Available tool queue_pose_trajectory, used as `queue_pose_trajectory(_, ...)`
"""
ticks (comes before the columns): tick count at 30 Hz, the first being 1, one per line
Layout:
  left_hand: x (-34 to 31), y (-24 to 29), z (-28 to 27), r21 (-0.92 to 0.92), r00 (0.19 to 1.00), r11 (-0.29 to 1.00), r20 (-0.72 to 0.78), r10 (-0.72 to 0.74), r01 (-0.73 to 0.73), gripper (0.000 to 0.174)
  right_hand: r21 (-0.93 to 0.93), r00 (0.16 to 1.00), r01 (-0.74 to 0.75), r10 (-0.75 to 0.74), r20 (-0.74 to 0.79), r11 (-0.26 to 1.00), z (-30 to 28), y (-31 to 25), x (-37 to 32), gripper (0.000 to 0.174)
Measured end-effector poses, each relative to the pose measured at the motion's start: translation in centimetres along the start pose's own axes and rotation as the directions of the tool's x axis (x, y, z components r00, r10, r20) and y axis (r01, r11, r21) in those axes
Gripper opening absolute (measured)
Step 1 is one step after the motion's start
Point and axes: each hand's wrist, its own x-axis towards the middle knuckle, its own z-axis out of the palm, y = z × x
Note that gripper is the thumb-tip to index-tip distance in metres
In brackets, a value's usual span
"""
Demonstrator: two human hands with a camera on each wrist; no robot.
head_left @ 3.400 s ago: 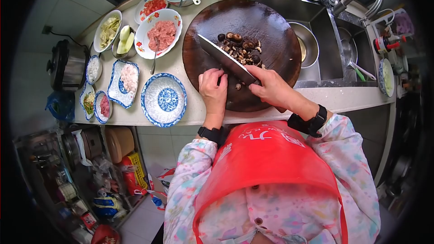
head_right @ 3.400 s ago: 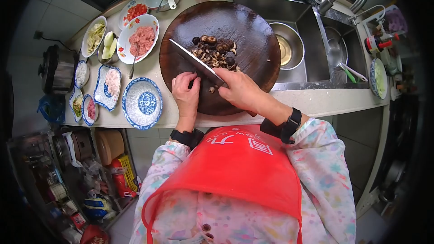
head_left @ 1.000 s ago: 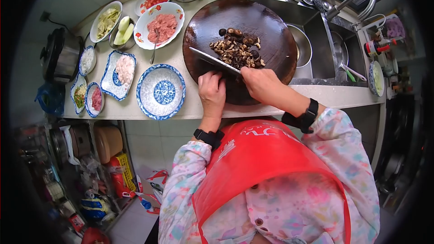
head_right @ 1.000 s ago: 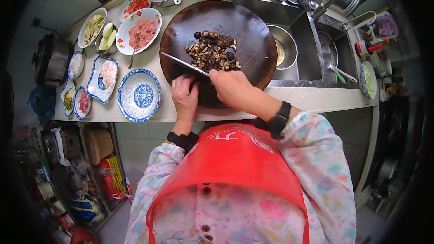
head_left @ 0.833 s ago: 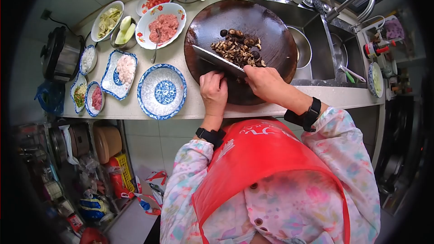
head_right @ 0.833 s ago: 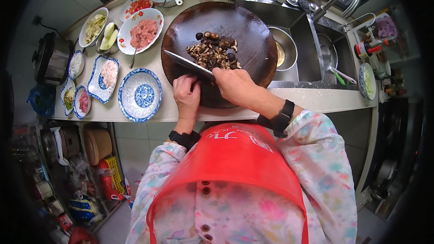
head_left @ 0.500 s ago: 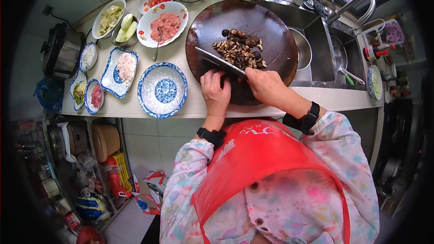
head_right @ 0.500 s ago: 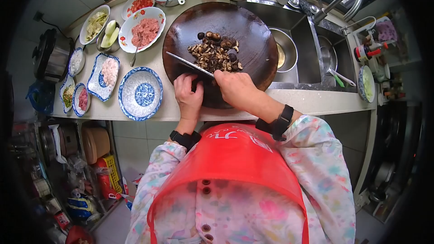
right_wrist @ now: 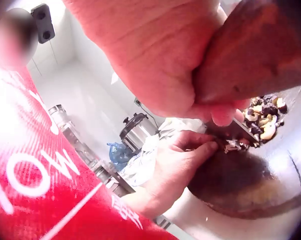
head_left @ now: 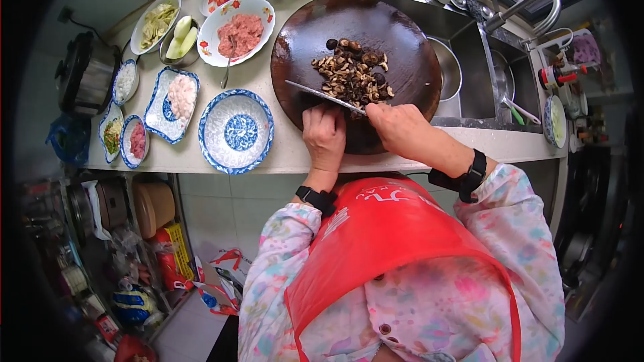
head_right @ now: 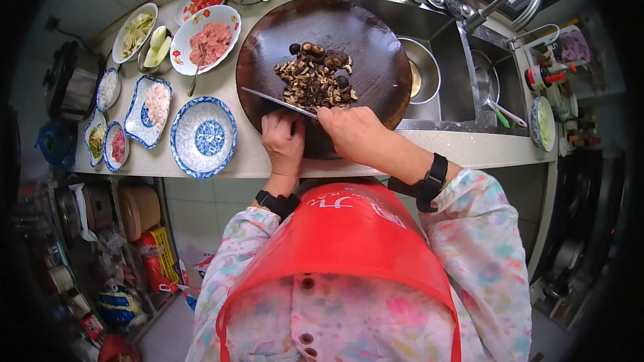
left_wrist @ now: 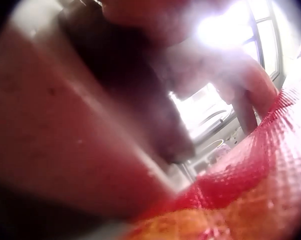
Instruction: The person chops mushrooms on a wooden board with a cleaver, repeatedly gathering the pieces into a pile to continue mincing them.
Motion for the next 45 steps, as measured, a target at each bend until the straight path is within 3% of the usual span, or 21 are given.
queue_pose_trajectory(2,-0.3,-0.2,0.0,0.019,1.000,1.000,0.019,-0.004,0.003,0.013,-0.027,0.998,0.018,-0.016,0.055,0.999,0.3,0.2,0.6,0.016)
queue_pose_trajectory(7,-0.4,-0.2,0.3,0.020,0.999,0.999,-0.028,0.040,-0.039,0.013,0.045,0.994,-0.013,0.018,-0.108,0.999,2.9,0.6,0.6,0.016)
queue_pose_trajectory(10,0.1,-0.1,0.5,-0.018,0.998,0.999,-0.051,0.028,-0.029,0.012,0.074,0.992,-0.041,0.050,-0.118,0.996,2.0,1.1,-0.2,0.015)
queue_pose_trajectory(18,-0.5,-0.5,0.4,0.000,0.998,0.999,-0.040,0.039,-0.039,0.013,-0.053,0.996,0.039,-0.035,0.080,0.998,0.3,0.1,0.2,0.027)
queue_pose_trajectory(26,-0.6,-0.4,0.3,-0.018,0.997,0.998,-0.059,0.059,-0.060,0.013,0.048,0.994,-0.007,0.012,-0.108,0.999,2.3,1.0,0.0,0.027)
queue_pose_trajectory(30,-0.7,-0.4,0.2,-0.007,0.998,0.999,-0.046,0.047,-0.048,0.011,-0.042,0.999,0.045,-0.045,0.012,0.998,0.4,0.5,-1.0,0.025)
queue_pose_trajectory(34,-0.8,-0.7,0.3,-0.001,0.997,0.998,-0.030,0.067,-0.067,0.011,0.002,0.993,0.012,-0.012,0.121,1.000,0.0,0.4,0.6,0.025)
queue_pose_trajectory(37,-0.5,-0.4,-0.1,0.028,0.999,0.998,0.007,0.054,-0.054,0.013,0.014,0.996,0.008,-0.009,0.085,1.000,1.2,0.4,1.8,0.024)
queue_pose_trajectory(40,-0.5,0.0,-1.0,-0.057,0.999,0.998,0.015,0.035,-0.034,0.017,0.071,0.999,-0.039,0.038,0.012,0.997,1.8,0.8,0.9,0.024)
queue_pose_trajectory(42,-0.8,-0.3,-1.5,-0.095,0.999,0.995,0.038,-0.016,0.020,0.021,0.137,0.989,-0.060,0.077,-0.124,0.989,2.0,0.8,0.3,0.022)
queue_pose_trajectory(45,-0.9,-0.8,-1.3,-0.105,1.000,0.994,0.024,0.013,-0.011,0.018,0.089,0.989,-0.017,0.030,-0.146,0.996,1.4,-0.1,-0.3,0.025)
